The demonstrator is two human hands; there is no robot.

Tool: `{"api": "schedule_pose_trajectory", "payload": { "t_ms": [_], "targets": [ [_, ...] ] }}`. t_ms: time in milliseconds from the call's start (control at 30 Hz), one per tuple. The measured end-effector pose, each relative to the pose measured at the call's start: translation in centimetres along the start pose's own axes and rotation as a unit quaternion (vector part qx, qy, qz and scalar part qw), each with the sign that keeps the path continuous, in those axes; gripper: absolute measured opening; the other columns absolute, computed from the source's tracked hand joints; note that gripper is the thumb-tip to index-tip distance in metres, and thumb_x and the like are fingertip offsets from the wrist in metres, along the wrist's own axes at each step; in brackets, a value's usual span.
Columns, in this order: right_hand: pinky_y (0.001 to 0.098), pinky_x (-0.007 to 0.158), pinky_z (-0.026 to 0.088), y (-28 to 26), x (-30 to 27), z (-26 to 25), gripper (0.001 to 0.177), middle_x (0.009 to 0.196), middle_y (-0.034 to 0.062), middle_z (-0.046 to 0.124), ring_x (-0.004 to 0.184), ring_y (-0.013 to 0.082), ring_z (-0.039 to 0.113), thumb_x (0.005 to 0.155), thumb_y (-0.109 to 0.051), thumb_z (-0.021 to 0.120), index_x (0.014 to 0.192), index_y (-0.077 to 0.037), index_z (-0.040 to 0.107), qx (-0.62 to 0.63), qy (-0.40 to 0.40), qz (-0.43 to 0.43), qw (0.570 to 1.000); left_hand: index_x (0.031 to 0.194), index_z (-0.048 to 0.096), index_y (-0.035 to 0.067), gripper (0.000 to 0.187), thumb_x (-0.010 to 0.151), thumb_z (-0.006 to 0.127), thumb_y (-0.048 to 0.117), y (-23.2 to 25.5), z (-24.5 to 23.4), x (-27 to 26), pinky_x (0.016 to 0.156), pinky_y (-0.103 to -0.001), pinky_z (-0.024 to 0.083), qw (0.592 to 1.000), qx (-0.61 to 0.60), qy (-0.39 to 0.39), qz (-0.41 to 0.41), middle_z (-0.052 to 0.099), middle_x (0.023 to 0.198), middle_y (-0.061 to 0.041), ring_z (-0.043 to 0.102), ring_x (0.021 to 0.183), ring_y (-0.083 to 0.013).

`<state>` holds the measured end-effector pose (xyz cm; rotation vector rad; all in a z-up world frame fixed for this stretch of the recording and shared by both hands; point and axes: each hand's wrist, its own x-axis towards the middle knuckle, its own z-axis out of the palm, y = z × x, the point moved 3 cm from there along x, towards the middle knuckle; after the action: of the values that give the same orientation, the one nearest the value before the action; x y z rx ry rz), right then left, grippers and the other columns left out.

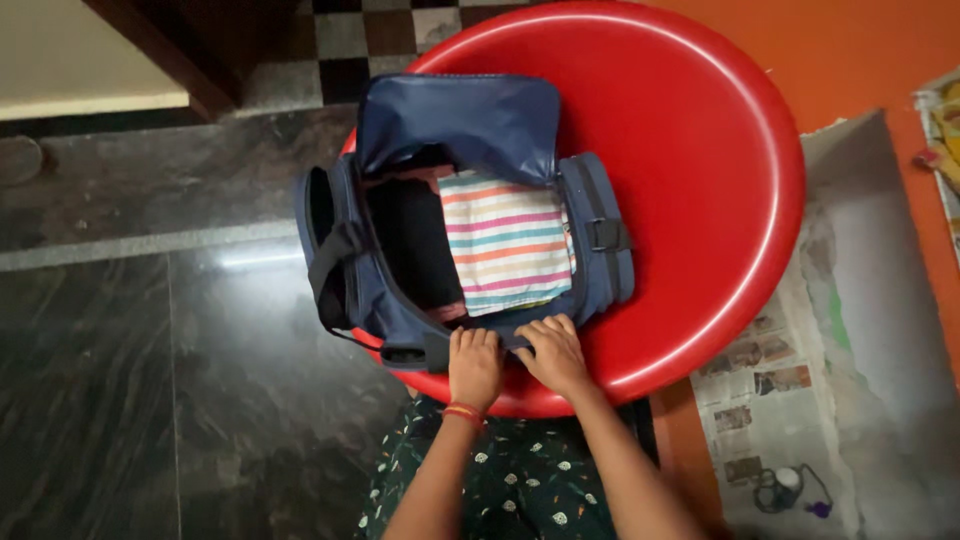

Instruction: The person removes several folded garments and fabrics from a blue duffel bag resting on a red chair and organizes them onto a storage shelf, then picks up a large packaged item from a bed.

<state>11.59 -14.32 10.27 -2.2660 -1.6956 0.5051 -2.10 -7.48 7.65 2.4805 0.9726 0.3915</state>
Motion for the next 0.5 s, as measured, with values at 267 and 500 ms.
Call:
{"api": "schedule_pose_trajectory", "payload": {
  "t_ms": [267, 500],
  "targets": [
    [0.0473, 0.105, 0.038, -0.9, 0.4, 0.1, 0.026, 0.095, 0.0058, 0.071, 0.099, 0.0283, 0.061, 0.074, -0.018, 0.078, 0.099, -0.011, 0.075, -0.022, 0.044, 0.010, 0.999, 0.096, 0.064, 0.005, 0.015, 0.088, 0.063, 0.018, -0.5, -0.6, 0.0, 0.107, -0.051, 0.037, 0.999, -0.038, 0.031, 0.022, 0.064, 0.094, -0.012, 0.060, 0.104, -0.0324],
    [0.0474, 0.099, 0.038, -0.5, 1.2, -0.8, 0.018, 0.096, 0.0040, 0.073, 0.099, 0.0280, 0.062, 0.083, -0.023, 0.076, 0.099, -0.015, 0.077, -0.028, -0.081, 0.042, 0.995, 0.090, 0.065, 0.008, 0.014, 0.088, 0.068, 0.022, -0.7, -2.1, 0.7, 0.098, -0.050, 0.042, 0.998, -0.060, -0.026, 0.024, 0.065, 0.088, -0.012, 0.061, 0.093, -0.0326]
  ]
}}
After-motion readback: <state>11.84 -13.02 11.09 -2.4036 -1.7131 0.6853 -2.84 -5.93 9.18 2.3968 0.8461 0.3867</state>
